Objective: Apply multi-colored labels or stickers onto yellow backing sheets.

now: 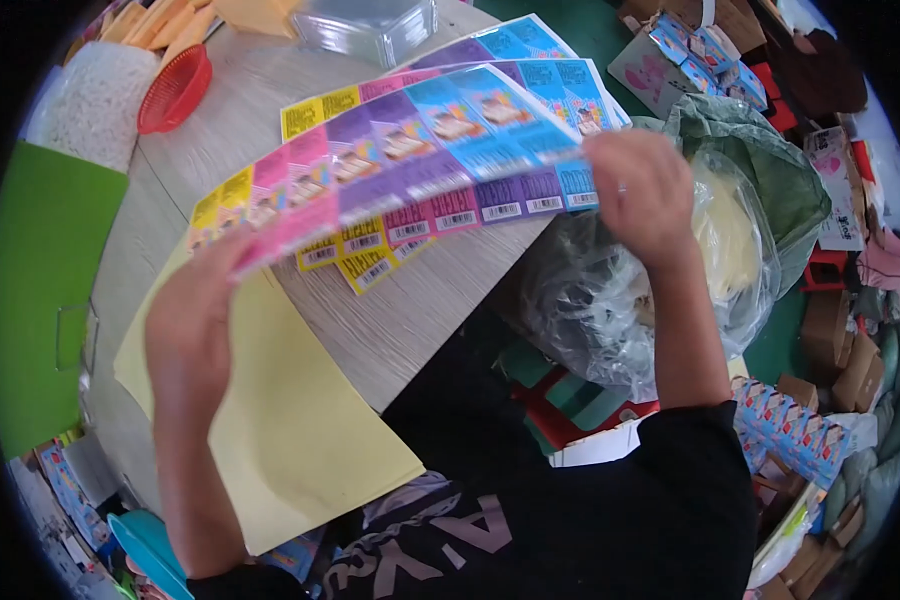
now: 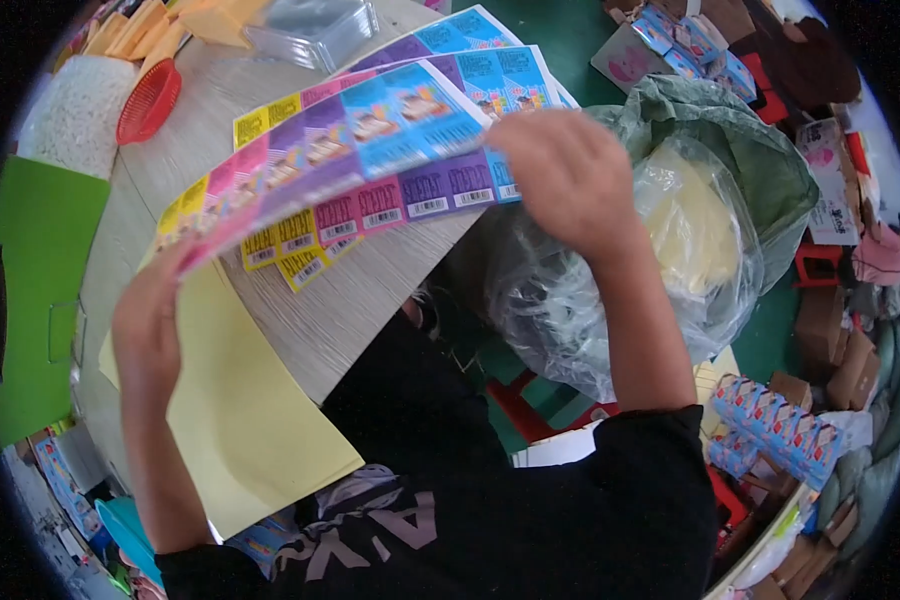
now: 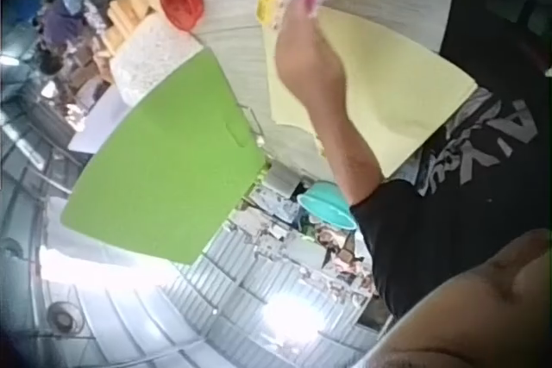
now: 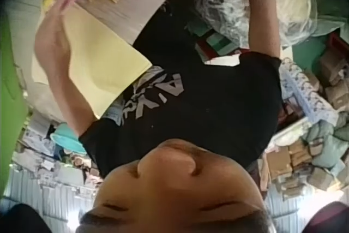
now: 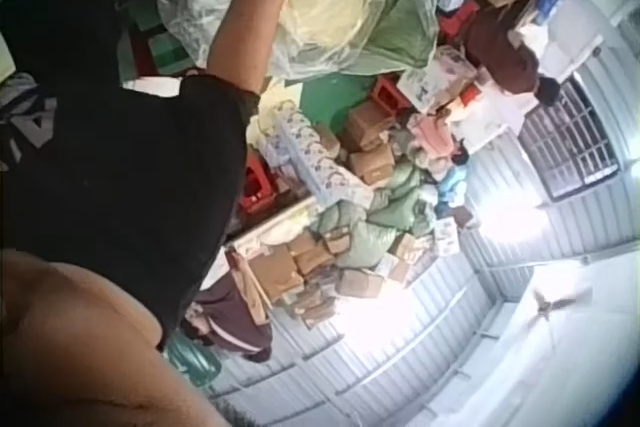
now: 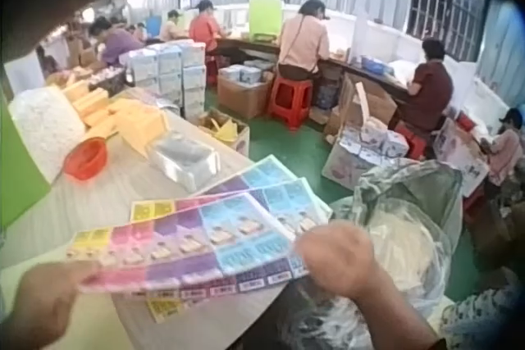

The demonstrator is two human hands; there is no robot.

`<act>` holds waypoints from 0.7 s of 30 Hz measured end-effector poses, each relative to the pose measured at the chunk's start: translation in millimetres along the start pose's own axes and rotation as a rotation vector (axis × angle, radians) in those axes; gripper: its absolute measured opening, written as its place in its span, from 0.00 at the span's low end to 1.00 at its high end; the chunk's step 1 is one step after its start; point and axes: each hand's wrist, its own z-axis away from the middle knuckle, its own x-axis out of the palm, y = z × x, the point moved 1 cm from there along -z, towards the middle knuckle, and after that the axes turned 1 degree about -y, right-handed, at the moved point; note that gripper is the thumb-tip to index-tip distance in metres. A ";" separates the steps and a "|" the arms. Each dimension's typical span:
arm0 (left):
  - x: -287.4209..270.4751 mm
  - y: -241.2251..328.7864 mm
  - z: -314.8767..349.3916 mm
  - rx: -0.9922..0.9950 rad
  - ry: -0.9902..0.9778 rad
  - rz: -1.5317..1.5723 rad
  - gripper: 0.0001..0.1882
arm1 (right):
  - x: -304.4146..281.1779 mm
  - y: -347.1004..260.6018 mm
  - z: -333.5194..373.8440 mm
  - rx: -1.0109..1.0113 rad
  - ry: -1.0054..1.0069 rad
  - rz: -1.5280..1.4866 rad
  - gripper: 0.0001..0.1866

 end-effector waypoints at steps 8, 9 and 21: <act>-3.7 -3.7 5.9 -0.293 0.030 0.246 0.17 | 1.2 -24.6 13.9 0.342 -0.353 -0.065 0.17; -3.3 -2.7 4.9 -0.251 0.034 0.248 0.17 | 4.9 -25.5 17.9 0.358 -0.419 -0.103 0.20; 2.4 3.0 7.9 -0.220 0.067 0.267 0.16 | 33.1 -55.3 -12.3 0.191 -0.495 -0.199 0.26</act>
